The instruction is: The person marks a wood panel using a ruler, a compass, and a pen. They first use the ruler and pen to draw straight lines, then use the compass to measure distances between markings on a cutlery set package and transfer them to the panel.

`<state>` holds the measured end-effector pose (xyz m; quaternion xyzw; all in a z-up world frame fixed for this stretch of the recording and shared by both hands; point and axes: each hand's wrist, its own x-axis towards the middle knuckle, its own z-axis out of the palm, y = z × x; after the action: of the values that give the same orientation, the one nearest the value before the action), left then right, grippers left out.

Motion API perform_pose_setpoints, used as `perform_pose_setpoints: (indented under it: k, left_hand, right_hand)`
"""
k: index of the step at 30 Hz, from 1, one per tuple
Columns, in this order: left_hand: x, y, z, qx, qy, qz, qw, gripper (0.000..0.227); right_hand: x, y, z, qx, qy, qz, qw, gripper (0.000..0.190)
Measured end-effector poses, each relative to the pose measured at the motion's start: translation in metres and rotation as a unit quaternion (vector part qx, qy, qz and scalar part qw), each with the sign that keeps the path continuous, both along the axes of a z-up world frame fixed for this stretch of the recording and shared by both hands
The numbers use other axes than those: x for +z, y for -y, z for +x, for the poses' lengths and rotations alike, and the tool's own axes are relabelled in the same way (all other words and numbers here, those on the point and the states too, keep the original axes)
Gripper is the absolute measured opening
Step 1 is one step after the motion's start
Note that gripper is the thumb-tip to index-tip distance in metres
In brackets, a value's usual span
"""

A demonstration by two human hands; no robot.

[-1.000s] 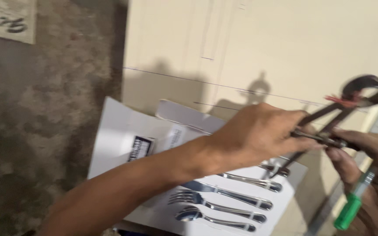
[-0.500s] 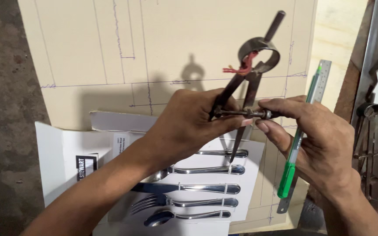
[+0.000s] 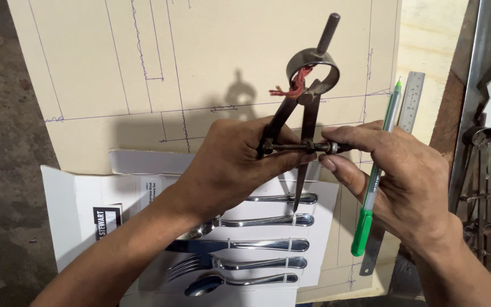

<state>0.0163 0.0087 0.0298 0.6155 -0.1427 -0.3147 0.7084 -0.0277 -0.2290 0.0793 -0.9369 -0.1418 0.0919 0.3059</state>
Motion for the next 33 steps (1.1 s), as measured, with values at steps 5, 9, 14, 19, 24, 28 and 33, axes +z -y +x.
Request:
perform_pose_setpoints:
  k: [5, 9, 14, 19, 24, 28, 33]
  left_hand:
    - [0.003, 0.0, -0.002, -0.006, -0.009, 0.018, 1.0, 0.016]
    - [0.006, -0.001, -0.006, -0.002, -0.005, -0.013, 1.0, 0.02]
    - [0.005, -0.001, -0.01, -0.019, 0.052, 0.03, 0.998, 0.03]
    - [-0.004, 0.004, -0.011, -0.046, 0.101, 0.094, 0.989, 0.035]
    - [-0.031, 0.007, -0.022, 0.033, 0.209, -0.003, 0.977, 0.031]
    - [-0.038, 0.007, -0.023, 0.029, 0.144, -0.028, 0.989, 0.028]
    - [-0.032, 0.007, -0.019, 0.012, 0.119, 0.021, 0.993, 0.028]
  right_hand:
    - [0.004, -0.001, -0.002, -0.003, 0.002, 0.007, 1.0, 0.032]
    - [0.01, -0.005, -0.002, -0.008, -0.003, -0.011, 1.0, 0.033]
    - [0.019, 0.002, -0.003, -0.003, -0.023, -0.066, 0.998, 0.038]
    - [0.01, 0.009, -0.013, -0.047, -0.052, -0.021, 0.997, 0.035]
    - [-0.013, 0.014, -0.023, -0.094, -0.092, -0.036, 0.991, 0.028]
    - [-0.017, 0.022, -0.022, -0.083, -0.11, -0.081, 0.987, 0.032]
    - [-0.018, 0.022, -0.024, -0.077, -0.094, -0.083, 0.989, 0.033]
